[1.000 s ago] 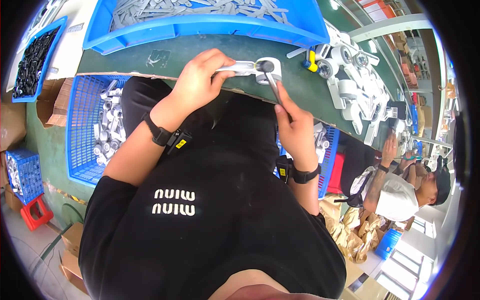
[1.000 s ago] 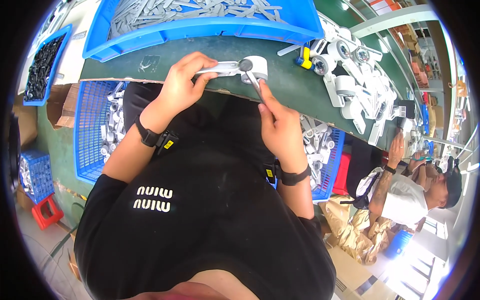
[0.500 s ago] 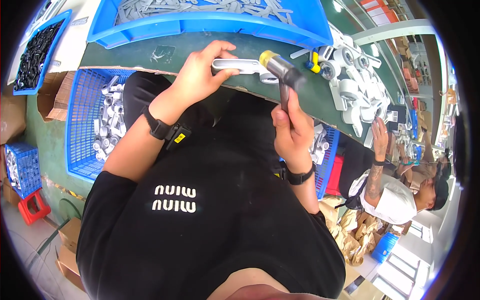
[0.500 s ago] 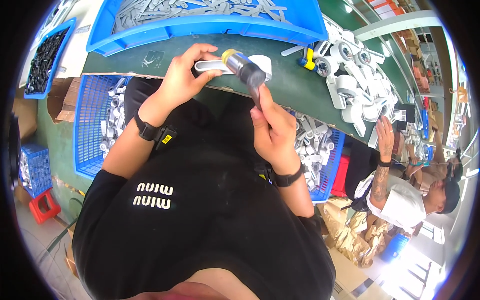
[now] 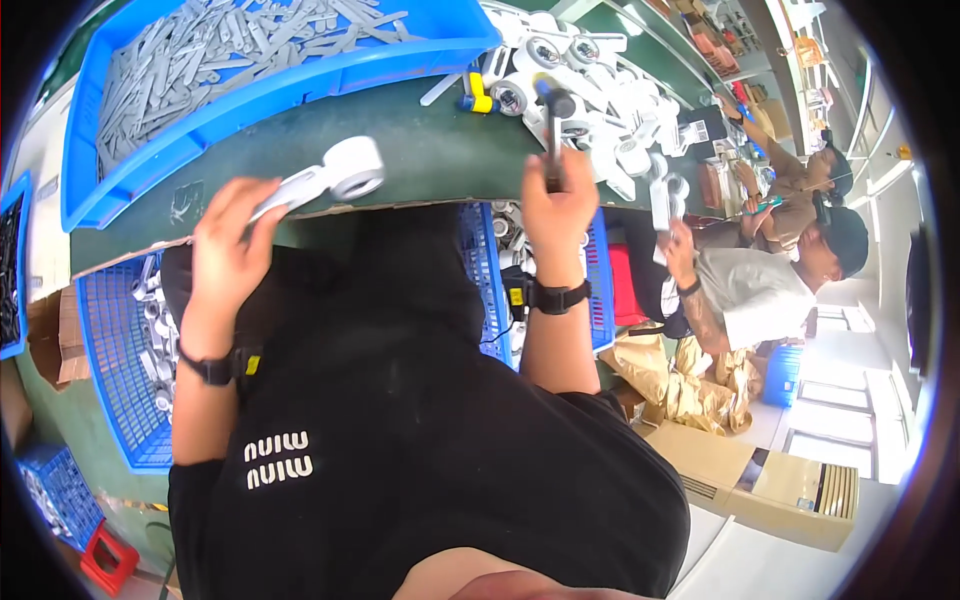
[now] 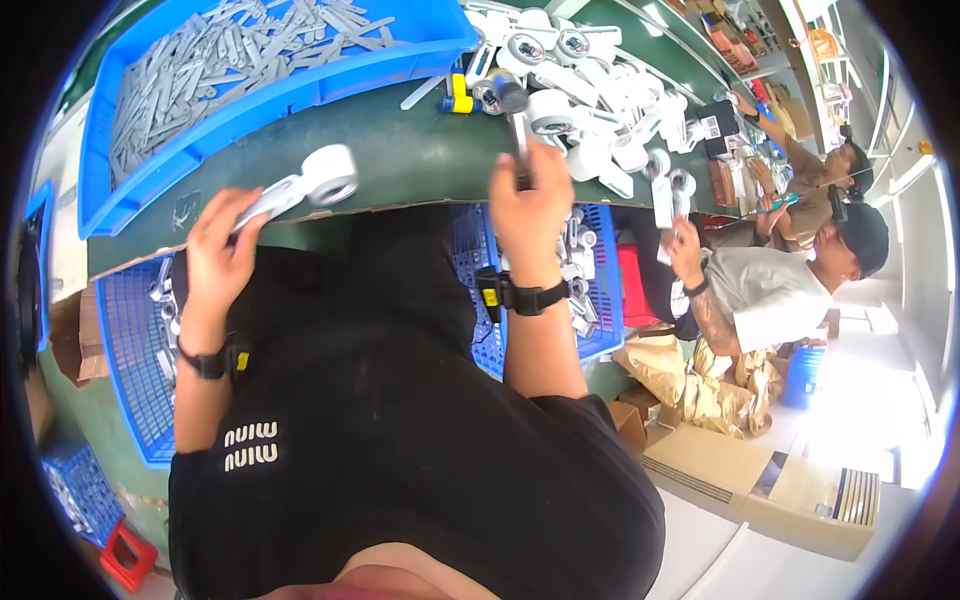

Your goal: Assembling plastic housing components using a small hammer and metal pins on a factory floor.

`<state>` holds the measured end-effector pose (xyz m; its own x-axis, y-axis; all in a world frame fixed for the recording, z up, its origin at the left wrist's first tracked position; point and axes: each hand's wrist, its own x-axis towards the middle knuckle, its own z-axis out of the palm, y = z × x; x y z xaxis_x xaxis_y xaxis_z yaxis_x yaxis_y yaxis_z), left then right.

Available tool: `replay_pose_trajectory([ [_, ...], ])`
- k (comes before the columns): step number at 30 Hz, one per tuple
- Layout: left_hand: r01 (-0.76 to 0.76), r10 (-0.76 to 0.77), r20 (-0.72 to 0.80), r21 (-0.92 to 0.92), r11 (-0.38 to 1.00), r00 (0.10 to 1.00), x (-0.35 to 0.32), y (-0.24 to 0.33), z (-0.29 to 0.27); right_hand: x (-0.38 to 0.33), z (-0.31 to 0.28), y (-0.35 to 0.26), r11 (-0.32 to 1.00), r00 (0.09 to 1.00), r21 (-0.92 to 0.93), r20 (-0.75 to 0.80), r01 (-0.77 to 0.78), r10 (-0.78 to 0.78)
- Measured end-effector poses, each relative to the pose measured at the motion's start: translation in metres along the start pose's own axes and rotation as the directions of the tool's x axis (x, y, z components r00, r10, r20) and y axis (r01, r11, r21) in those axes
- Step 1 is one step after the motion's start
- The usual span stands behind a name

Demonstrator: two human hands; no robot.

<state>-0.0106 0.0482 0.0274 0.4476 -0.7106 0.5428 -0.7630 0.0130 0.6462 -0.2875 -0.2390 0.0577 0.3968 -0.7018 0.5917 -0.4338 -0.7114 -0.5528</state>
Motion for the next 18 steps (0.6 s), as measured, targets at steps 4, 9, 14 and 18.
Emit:
replay_pose_trajectory([
  [4, 0.171, -0.171, 0.003, -0.096, 0.981, 0.985, -0.043, -0.027, -0.079, 0.022, -0.038, 0.050, 0.964, 0.995, -0.266, -0.086, 0.021, -0.046],
  [9, 0.589, -0.635, 0.001, -0.377, 0.715, 0.772, -0.190, -0.165, -0.248, 0.051, -0.030, 0.054, 0.981, 0.997, -0.185, -0.046, 0.060, -0.070],
  [14, 0.808, -0.905, -0.168, -0.408, 0.425, 0.391, -0.340, -0.245, -0.291, 0.074, -0.008, 0.068, 0.946, 0.985, -0.278, 0.082, 0.169, -0.152],
  [18, 1.000, -0.899, -0.438, 0.009, -0.017, -0.011, -0.442, -0.279, -0.235, 0.080, -0.009, 0.045, 0.905, 0.965, -0.345, 0.168, 0.249, -0.201],
])
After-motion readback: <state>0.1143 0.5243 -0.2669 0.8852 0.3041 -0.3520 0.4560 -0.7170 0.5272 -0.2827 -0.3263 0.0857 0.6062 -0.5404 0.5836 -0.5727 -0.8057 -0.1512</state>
